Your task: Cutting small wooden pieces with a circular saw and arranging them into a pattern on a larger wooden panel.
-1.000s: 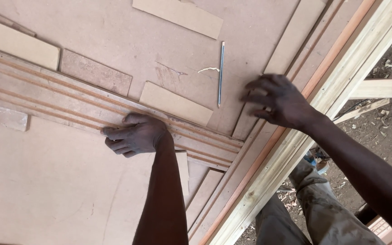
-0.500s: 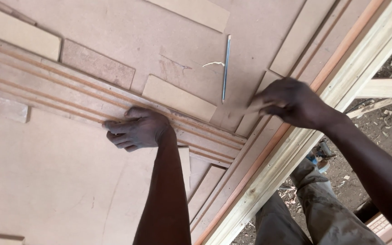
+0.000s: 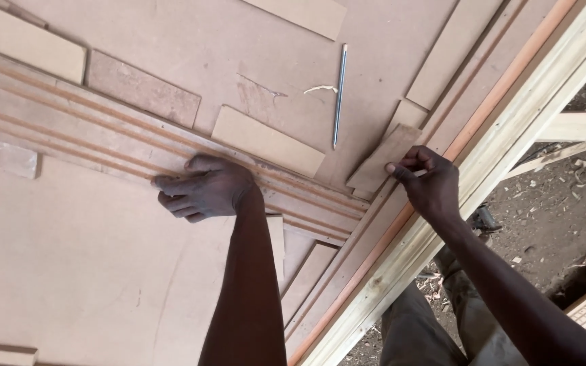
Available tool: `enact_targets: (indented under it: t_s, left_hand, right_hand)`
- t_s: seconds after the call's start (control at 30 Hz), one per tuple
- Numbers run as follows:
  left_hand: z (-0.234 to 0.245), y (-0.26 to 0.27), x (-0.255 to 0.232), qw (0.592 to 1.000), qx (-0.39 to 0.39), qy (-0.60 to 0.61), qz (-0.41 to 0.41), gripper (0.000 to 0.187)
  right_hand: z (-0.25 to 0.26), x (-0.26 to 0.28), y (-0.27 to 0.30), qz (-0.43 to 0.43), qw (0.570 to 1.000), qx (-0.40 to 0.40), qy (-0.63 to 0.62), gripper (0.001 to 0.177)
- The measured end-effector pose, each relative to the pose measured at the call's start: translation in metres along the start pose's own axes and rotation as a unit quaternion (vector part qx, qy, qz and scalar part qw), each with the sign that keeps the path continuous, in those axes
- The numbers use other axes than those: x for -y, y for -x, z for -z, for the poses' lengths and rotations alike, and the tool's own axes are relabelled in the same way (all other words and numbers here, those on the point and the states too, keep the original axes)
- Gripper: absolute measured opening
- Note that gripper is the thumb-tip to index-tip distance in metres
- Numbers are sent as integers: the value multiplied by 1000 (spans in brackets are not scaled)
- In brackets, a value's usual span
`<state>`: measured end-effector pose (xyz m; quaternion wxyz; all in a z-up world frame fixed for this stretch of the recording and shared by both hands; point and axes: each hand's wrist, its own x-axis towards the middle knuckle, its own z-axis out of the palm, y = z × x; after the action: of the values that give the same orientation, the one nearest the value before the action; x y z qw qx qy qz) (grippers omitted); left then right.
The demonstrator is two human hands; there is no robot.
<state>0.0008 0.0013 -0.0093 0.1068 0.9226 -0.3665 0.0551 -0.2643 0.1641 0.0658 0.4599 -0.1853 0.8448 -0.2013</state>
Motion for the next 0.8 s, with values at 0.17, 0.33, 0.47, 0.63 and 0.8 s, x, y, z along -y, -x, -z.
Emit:
enact_targets:
  t_s: [0.17,0.33,0.47,0.63,0.8]
  left_hand:
    - [8,-1,-5,1000,23,16,8,42]
    - [10,-2,-6,999,31,14,10,39]
    - [11,-1,-5,999,46,5,18,40]
    - [14,-2,-6,998,51,5,23,41]
    - [12,-3,-6,999,37,2,19,41]
  right_hand:
    - [10,29,3,57,976,-10,212,48]
    - [8,57,-1,132,942,-16,308,84]
    - [7,23,-19,441,808,43,388,40]
    - [1,15,-25,481,818,51,313,13]
    - [-7,0,-39,461,822,38,334,19]
